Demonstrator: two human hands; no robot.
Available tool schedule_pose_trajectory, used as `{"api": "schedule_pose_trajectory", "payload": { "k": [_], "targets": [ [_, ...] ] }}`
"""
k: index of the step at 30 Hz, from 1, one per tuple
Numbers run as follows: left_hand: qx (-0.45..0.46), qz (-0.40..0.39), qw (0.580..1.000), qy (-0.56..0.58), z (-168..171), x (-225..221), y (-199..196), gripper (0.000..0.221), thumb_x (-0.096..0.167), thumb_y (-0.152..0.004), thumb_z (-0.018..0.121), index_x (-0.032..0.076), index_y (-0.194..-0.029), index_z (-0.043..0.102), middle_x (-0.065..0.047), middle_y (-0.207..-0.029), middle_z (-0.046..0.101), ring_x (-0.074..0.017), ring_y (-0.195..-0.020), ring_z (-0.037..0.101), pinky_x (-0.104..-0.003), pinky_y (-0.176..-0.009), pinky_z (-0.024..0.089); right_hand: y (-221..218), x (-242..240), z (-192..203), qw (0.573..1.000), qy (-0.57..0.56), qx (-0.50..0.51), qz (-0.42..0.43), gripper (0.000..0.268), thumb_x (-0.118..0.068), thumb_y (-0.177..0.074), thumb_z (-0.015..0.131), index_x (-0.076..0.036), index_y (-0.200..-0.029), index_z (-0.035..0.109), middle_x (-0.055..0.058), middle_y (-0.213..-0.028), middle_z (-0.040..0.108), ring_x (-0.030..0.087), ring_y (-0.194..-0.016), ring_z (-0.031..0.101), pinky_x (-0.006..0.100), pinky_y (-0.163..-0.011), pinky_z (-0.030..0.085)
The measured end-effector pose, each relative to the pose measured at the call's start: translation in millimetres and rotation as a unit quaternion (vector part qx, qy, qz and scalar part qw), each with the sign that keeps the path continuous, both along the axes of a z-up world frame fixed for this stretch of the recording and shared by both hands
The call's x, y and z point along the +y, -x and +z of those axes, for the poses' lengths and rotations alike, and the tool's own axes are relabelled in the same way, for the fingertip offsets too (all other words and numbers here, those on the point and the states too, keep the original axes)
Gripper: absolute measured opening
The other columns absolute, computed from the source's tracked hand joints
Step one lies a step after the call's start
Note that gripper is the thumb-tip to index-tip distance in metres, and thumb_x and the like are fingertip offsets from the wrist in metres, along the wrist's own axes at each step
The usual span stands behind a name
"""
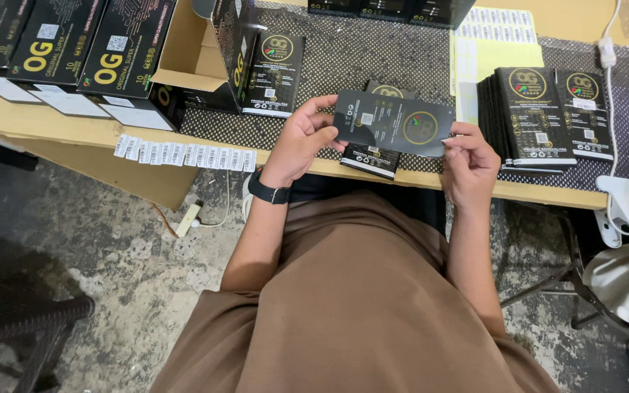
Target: The person removes a mobile phone screen assembly from its protective sleeve, handles the ribbon cable, and places the screen assembly back into an individual box on a workstation.
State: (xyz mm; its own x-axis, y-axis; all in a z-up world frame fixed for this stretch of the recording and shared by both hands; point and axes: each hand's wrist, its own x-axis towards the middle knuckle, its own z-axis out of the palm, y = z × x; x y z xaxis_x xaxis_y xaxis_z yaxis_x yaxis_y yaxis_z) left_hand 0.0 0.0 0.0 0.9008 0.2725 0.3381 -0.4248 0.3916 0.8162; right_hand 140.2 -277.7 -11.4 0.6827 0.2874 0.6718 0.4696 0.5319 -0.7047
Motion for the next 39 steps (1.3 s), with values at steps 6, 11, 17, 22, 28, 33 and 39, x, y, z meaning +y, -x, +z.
{"api": "schedule_pose_trajectory", "payload": {
  "k": [6,11,17,22,28,33,39],
  "targets": [
    [-0.002,-0.009,1.0,-0.015,3.4,-0.2,2.7,0.056,-0.013,-0.091,0.06,-0.003,-0.144,0.047,-0.021,-0.099,0.071,-0.0299,-0.077,0.077,-0.038,-0.066,0.071,6.7,4.4,10.4,1.0,0.002,-0.011,-0.021,0.003,0.004,-0.096,0.068,0.003,-0.098,0.07,0.023,-0.129,0.057,-0.001,-0.068,0.05,0.017,-0.06,0.043],
    [0.006,-0.02,0.998,-0.057,4.6,-0.2,1.7,0.063,-0.016,-0.083,0.059,-0.001,-0.143,0.051,-0.016,-0.097,0.07,-0.024,-0.08,0.075,-0.039,-0.067,0.071,12.7,6.3,17.3,1.0,0.007,-0.018,-0.021,0.002,0.004,-0.096,0.068,0.003,-0.097,0.069,0.025,-0.135,0.058,0.001,-0.064,0.047,0.02,-0.062,0.041],
    [0.021,-0.011,0.999,-0.036,2.4,-2.5,1.3,0.046,-0.005,-0.091,0.064,-0.001,-0.136,0.056,-0.015,-0.093,0.069,-0.0236,-0.072,0.076,-0.038,-0.06,0.07,10.0,5.1,15.5,1.0,0.008,-0.02,-0.013,0.001,0.004,-0.096,0.068,0.003,-0.095,0.068,0.025,-0.136,0.057,0.0,-0.063,0.048,0.019,-0.061,0.04],
    [0.033,-0.008,0.999,0.007,-0.7,-4.3,-3.2,0.027,0.007,-0.102,0.06,-0.002,-0.127,0.06,-0.016,-0.087,0.07,-0.0261,-0.064,0.076,-0.038,-0.053,0.068,1.1,3.0,2.5,1.0,-0.006,-0.011,-0.012,0.004,0.005,-0.095,0.068,0.008,-0.095,0.066,0.029,-0.132,0.056,0.011,-0.072,0.063,0.026,-0.071,0.051],
    [0.049,-0.002,0.999,0.002,7.9,-7.4,0.9,0.021,0.01,-0.104,0.058,-0.004,-0.119,0.063,-0.015,-0.081,0.07,-0.0265,-0.06,0.076,-0.036,-0.05,0.068,-1.3,2.6,-0.4,1.0,-0.012,-0.012,-0.014,0.006,0.005,-0.095,0.068,0.01,-0.095,0.065,0.03,-0.128,0.056,0.019,-0.079,0.069,0.031,-0.076,0.056],
    [0.049,-0.004,0.999,0.0,4.9,-5.7,0.5,0.02,0.009,-0.103,0.058,-0.004,-0.117,0.063,-0.015,-0.079,0.071,-0.0265,-0.059,0.076,-0.036,-0.05,0.068,-1.6,2.5,0.5,0.999,-0.001,-0.026,-0.042,0.003,0.006,-0.094,0.068,0.008,-0.093,0.066,0.025,-0.119,0.056,0.025,-0.098,0.066,0.035,-0.089,0.053],
    [0.079,-0.024,0.997,0.0,-3.1,-1.7,0.9,0.02,0.008,-0.103,0.059,-0.004,-0.119,0.062,-0.017,-0.076,0.071,-0.0308,-0.06,0.076,-0.043,-0.051,0.068,-8.1,1.0,-6.8,0.998,-0.002,-0.009,-0.067,0.001,0.009,-0.093,0.065,0.008,-0.092,0.065,0.023,-0.109,0.056,0.027,-0.097,0.064,0.032,-0.092,0.049]
  ]
}}
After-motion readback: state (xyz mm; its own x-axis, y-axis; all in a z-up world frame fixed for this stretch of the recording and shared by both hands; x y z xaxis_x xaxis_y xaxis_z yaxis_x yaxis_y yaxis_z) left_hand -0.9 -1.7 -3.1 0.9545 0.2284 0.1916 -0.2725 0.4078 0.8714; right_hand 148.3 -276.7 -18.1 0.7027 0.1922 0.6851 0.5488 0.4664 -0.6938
